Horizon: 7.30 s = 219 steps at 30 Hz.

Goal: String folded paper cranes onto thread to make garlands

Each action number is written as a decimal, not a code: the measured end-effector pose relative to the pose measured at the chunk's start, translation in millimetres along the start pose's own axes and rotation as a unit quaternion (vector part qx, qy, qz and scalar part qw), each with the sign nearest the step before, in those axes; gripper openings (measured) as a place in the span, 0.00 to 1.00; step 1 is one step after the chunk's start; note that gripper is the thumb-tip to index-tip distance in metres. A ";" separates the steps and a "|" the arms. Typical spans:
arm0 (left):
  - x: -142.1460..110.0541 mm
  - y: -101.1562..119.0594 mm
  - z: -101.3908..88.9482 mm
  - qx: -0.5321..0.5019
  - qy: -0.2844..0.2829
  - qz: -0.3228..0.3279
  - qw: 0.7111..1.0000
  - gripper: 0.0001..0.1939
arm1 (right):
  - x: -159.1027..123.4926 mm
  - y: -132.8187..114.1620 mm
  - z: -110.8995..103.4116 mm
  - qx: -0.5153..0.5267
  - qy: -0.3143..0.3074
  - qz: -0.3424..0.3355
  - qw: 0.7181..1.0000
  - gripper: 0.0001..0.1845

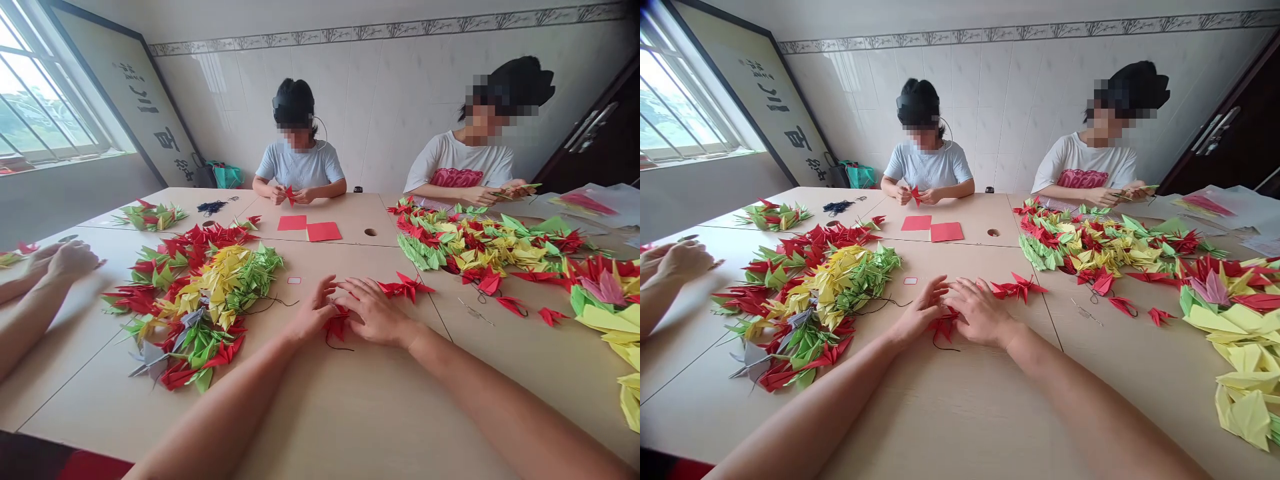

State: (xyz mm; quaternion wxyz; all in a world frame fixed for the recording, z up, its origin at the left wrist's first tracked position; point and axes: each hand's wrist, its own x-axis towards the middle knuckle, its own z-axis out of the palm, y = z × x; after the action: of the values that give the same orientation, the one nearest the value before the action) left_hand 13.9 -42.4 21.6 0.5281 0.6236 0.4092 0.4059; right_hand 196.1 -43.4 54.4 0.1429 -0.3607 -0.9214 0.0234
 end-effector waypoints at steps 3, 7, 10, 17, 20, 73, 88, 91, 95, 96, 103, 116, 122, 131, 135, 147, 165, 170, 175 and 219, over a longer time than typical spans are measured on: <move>-0.1 0.3 -0.8 -0.049 -0.008 -0.019 0.999 0.34 | 3.2 -5.5 6.6 -0.005 -0.006 -0.003 1.000 0.18; -1.2 0.4 0.7 -0.001 -0.028 -0.021 0.999 0.38 | 1.8 6.6 16.3 -0.038 0.023 0.033 0.998 0.13; -0.6 1.9 1.3 -0.001 -0.008 -0.028 1.000 0.32 | -1.1 12.1 15.7 -0.057 0.058 0.062 0.995 0.13; 1.0 4.9 -1.8 -0.047 0.051 -0.051 0.996 0.22 | -5.1 -14.9 16.8 -0.042 0.043 -0.001 0.998 0.20; 0.4 4.3 -1.9 -0.020 0.041 -0.044 0.998 0.21 | -8.0 -18.3 17.8 -0.041 0.034 -0.011 0.999 0.25; 61.8 7.2 92.3 0.566 -0.023 0.185 0.803 0.12 | -88.6 117.2 6.1 0.183 0.218 0.399 0.872 0.20; 68.5 20.1 114.2 0.509 0.000 0.133 0.850 0.21 | -80.6 96.3 6.2 0.212 0.167 0.365 0.891 0.12; 74.4 17.0 119.7 0.541 0.004 0.113 0.834 0.19 | -79.3 96.8 5.6 0.213 0.181 0.367 0.887 0.12; 75.2 12.1 113.8 0.576 0.023 0.100 0.811 0.20 | -79.9 100.1 5.1 0.222 0.184 0.369 0.884 0.13; 74.4 11.5 111.5 0.581 0.028 0.100 0.808 0.20 | -80.2 100.9 4.8 0.226 0.182 0.367 0.884 0.13; 69.8 13.3 100.2 0.592 0.036 0.099 0.799 0.22 | -79.3 108.0 4.9 0.235 0.188 0.367 0.880 0.10; 58.2 6.9 88.6 0.589 0.064 0.132 0.794 0.13 | -79.0 114.3 15.9 0.244 0.195 0.343 0.886 0.09; 53.9 13.2 98.2 0.562 0.037 0.171 0.808 0.28 | -79.7 112.0 15.3 0.259 0.195 0.334 0.885 0.10; 51.2 10.9 114.7 0.584 -0.005 0.244 0.774 0.32 | -79.8 113.2 16.5 0.308 0.211 0.338 0.864 0.11; 50.8 8.4 119.0 0.576 -0.087 0.268 0.768 0.37 | -79.5 116.3 18.6 0.353 0.231 0.351 0.836 0.13; 49.2 7.0 174.2 0.496 -0.088 0.273 0.819 0.47 | -91.6 141.8 22.0 0.515 0.336 0.387 0.687 0.29; 50.5 1.1 178.5 0.533 0.026 0.197 0.823 0.35 | -86.0 130.1 15.6 0.450 0.339 0.395 0.726 0.23; 47.9 7.4 177.1 0.547 0.002 0.218 0.809 0.33 | -86.7 129.6 15.9 0.430 0.329 0.384 0.748 0.25; 47.1 5.7 177.1 0.552 0.043 0.199 0.809 0.32 | -87.5 132.2 18.4 0.428 0.327 0.386 0.749 0.28; 13.7 11.8 41.5 0.526 0.101 0.239 0.810 0.36 | -67.5 69.7 18.5 -0.009 0.287 0.118 0.950 0.24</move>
State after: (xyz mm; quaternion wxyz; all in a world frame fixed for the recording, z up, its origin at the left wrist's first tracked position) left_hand 58.4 -44.4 29.6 -0.0385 0.8399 0.4493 0.3022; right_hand 284.0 -36.1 9.9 0.3947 -0.4599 -0.7922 -0.0723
